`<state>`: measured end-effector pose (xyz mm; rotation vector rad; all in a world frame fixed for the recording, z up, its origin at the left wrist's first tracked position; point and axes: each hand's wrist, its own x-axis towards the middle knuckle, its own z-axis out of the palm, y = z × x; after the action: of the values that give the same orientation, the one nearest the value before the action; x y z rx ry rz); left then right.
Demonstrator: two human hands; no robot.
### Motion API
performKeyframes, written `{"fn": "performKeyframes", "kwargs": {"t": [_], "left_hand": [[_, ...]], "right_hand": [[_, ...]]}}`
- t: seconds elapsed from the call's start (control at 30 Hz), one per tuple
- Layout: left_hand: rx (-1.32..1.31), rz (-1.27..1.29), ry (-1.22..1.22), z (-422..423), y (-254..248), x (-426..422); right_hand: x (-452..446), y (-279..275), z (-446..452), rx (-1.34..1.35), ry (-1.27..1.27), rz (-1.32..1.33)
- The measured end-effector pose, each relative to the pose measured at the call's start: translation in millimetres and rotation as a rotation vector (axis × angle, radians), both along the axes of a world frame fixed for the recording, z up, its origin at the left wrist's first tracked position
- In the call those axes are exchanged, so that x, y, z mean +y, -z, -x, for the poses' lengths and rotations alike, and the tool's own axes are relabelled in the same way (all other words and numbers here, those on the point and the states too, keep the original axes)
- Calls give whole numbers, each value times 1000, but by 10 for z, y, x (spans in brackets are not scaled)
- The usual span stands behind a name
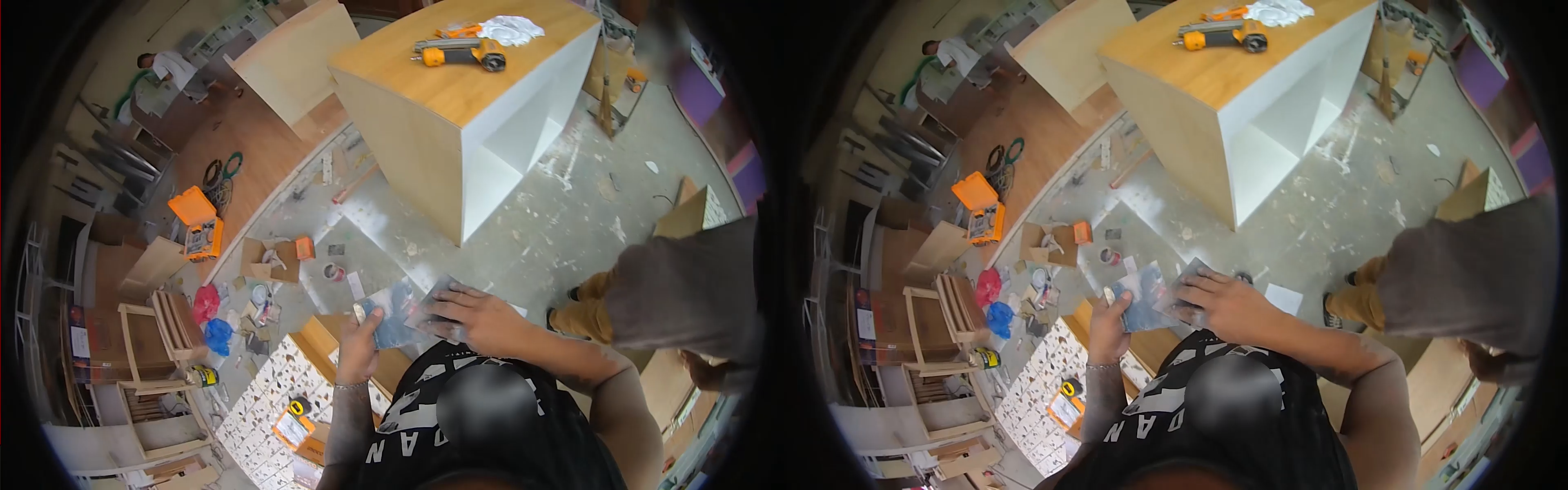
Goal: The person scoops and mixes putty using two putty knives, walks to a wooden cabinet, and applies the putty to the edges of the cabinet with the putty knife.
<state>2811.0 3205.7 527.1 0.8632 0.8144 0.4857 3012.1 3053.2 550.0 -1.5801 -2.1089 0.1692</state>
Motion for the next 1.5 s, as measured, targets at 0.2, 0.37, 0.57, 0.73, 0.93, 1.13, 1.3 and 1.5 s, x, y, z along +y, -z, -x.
{"fn": "performKeyframes", "kwargs": {"t": [0.2,0.37,0.57,0.73,0.93,1.13,1.3,1.5], "left_hand": [[-180,176,-184,-525,21,530],[-391,547,-49,-914,14,896],[-551,528,97,-1537,-248,1673],[-344,-564,205,-1778,-24,2030],[-653,-1556,661,-1932,-119,2273],[-731,-1452,935,-1829,138,2747],[-171,-288,875,-1612,440,2782],[-251,991,638,-1580,775,2715]], "right_hand": [[738,-72,-513,18,14,-29],[1020,-243,-673,350,48,-128],[1001,417,-1065,338,398,32],[1229,58,-870,1470,1199,463],[1516,32,-456,2749,636,-264],[1571,-412,-230,2280,556,-755],[1900,-404,-60,562,875,-275],[2356,-15,-25,174,653,-57]]}}
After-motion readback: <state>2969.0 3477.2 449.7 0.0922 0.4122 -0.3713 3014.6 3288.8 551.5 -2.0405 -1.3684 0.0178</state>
